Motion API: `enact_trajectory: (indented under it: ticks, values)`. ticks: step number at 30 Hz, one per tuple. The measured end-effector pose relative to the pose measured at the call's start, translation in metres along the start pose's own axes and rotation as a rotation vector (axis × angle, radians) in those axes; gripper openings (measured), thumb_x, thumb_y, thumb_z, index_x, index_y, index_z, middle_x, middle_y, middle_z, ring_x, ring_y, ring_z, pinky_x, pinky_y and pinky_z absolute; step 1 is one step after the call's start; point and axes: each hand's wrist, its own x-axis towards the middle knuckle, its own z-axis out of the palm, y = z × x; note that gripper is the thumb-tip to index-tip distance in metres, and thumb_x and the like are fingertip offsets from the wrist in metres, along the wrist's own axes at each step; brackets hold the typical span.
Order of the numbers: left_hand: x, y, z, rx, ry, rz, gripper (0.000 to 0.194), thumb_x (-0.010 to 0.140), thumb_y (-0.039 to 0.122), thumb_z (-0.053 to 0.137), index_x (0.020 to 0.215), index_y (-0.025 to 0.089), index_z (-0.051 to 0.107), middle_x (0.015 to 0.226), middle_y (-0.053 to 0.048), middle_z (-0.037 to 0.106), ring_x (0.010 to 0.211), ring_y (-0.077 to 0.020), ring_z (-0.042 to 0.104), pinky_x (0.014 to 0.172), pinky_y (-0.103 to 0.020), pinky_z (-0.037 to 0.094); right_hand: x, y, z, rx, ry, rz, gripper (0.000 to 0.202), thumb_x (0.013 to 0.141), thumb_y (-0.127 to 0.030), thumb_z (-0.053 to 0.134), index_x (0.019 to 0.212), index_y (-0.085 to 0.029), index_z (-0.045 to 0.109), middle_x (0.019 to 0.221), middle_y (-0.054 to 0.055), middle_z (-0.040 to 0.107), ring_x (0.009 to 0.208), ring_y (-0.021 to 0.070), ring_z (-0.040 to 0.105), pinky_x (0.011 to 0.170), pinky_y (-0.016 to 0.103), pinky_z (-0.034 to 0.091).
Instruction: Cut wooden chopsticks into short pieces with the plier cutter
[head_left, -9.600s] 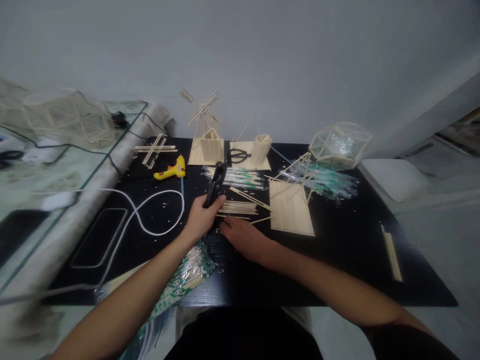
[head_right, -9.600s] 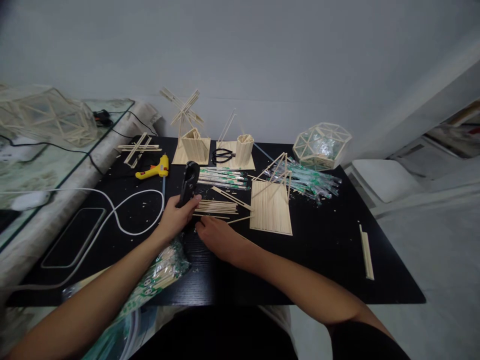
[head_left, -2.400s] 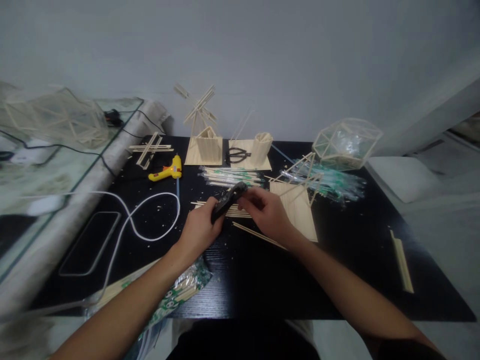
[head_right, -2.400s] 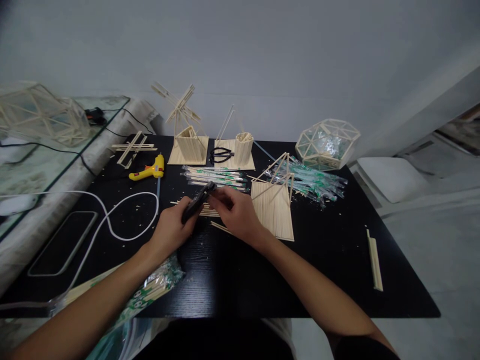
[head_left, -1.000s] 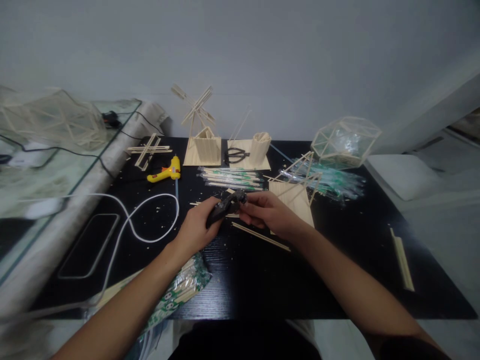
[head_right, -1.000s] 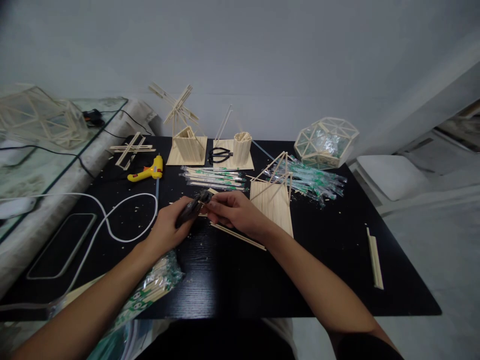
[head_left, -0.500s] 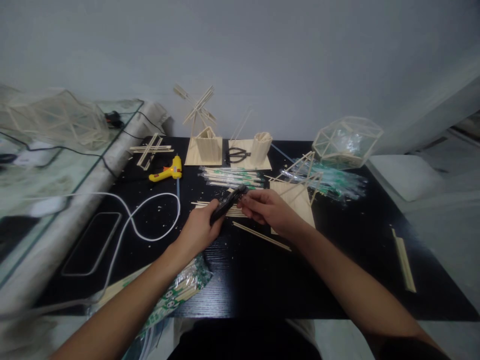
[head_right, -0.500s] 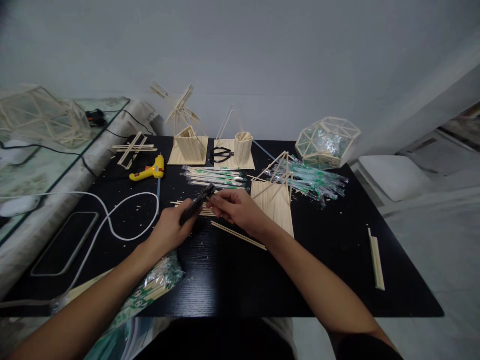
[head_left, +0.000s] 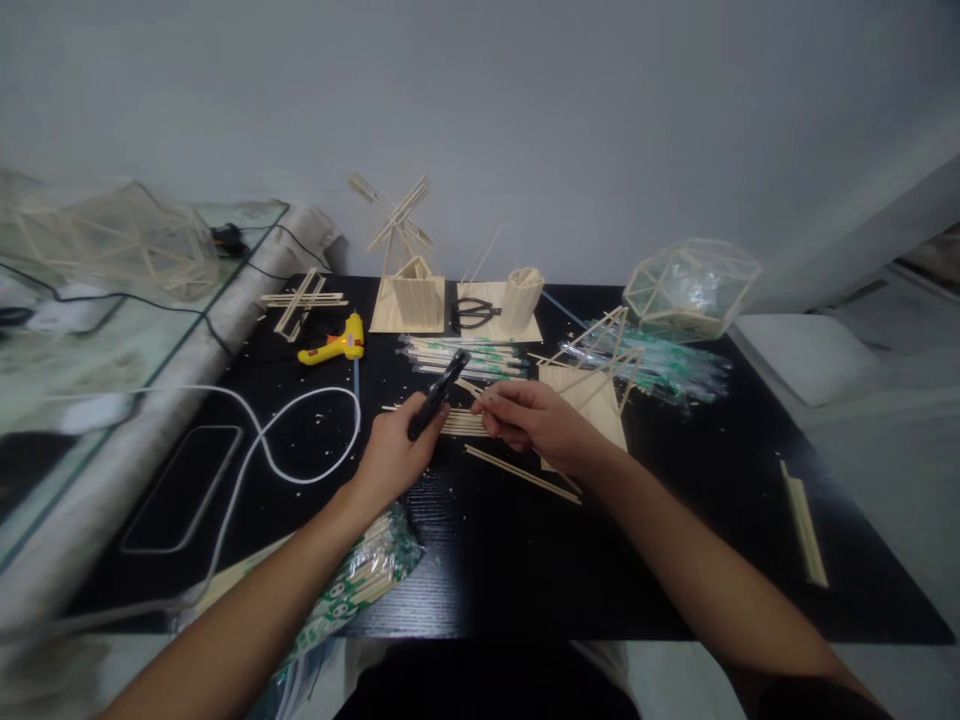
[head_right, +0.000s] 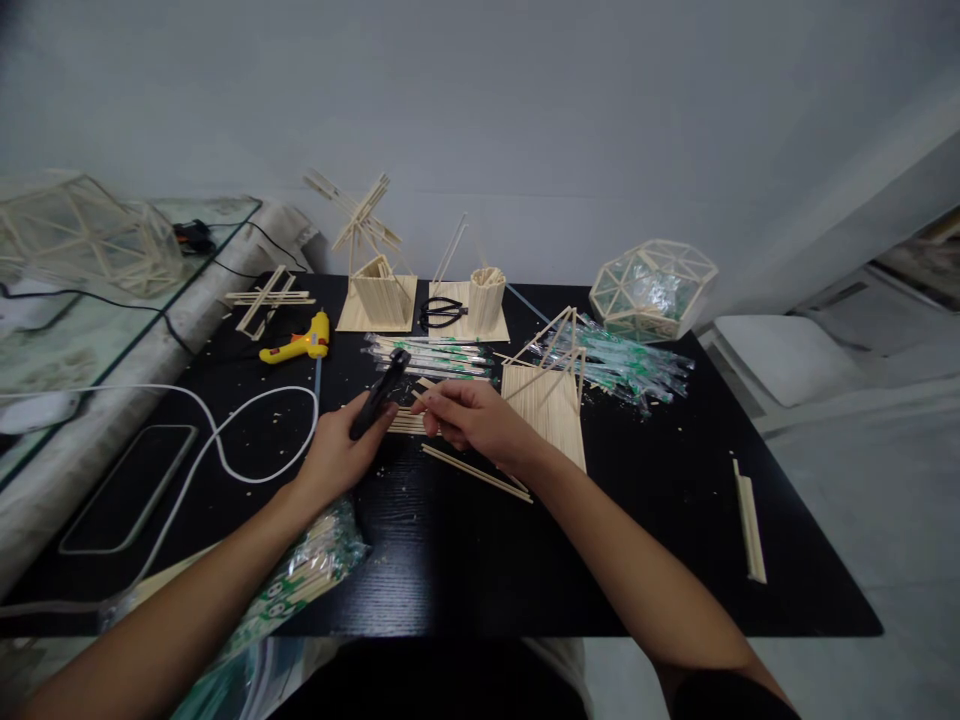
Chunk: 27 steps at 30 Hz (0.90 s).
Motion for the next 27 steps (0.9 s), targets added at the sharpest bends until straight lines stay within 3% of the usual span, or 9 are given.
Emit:
enact_trajectory:
  ticks: [5,10,17,27]
  values:
    - [0.000,0.001,0.001,-0.054,0.021,-0.015,0.036,0.095,0.050,0.055,0.092,0.017,0.067,0.079,0.000,0.069,0.072,-0.0158,0.060,0.067,-0.025,0.043,-0.007,0.001,-0.002,-0.095,0.083,-0.037,0.029,0.091,-0.029,0.065,0.118,-0.021,0.058,0.077,-0.002,0.069,0.055,0.0087,0.052,0.049,0.020,0.037]
    - [0.000,0.002,0.003,-0.061,0.039,-0.012,0.036,0.094,0.051,0.056,0.085,0.018,0.064,0.073,0.001,0.065,0.069,-0.0154,0.058,0.065,-0.025,0.042,-0.017,0.019,0.000,-0.512,0.175,-0.024,0.006,0.090,-0.022,0.067,0.094,-0.018,0.064,0.089,0.005,0.076,0.076,0.0157,0.068,0.071,0.029,0.051]
    - [0.000,0.001,0.005,-0.002,-0.013,-0.001,0.033,0.094,0.049,0.055,0.078,0.020,0.058,0.065,0.004,0.058,0.063,-0.0135,0.054,0.062,-0.024,0.038,-0.017,0.046,0.016,-1.111,0.253,-0.096,0.010,0.090,-0.011,0.069,0.082,-0.017,0.067,0.086,0.006,0.073,0.085,0.0197,0.067,0.082,0.032,0.048]
    - [-0.001,0.008,0.004,0.041,-0.071,0.014,0.032,0.094,0.046,0.053,0.077,0.020,0.058,0.066,0.003,0.059,0.063,-0.0144,0.056,0.062,-0.025,0.038,-0.021,0.052,0.023,-1.325,0.232,0.067,0.007,0.097,-0.018,0.063,0.094,-0.017,0.069,0.100,0.009,0.073,0.097,0.0236,0.066,0.084,0.032,0.045]
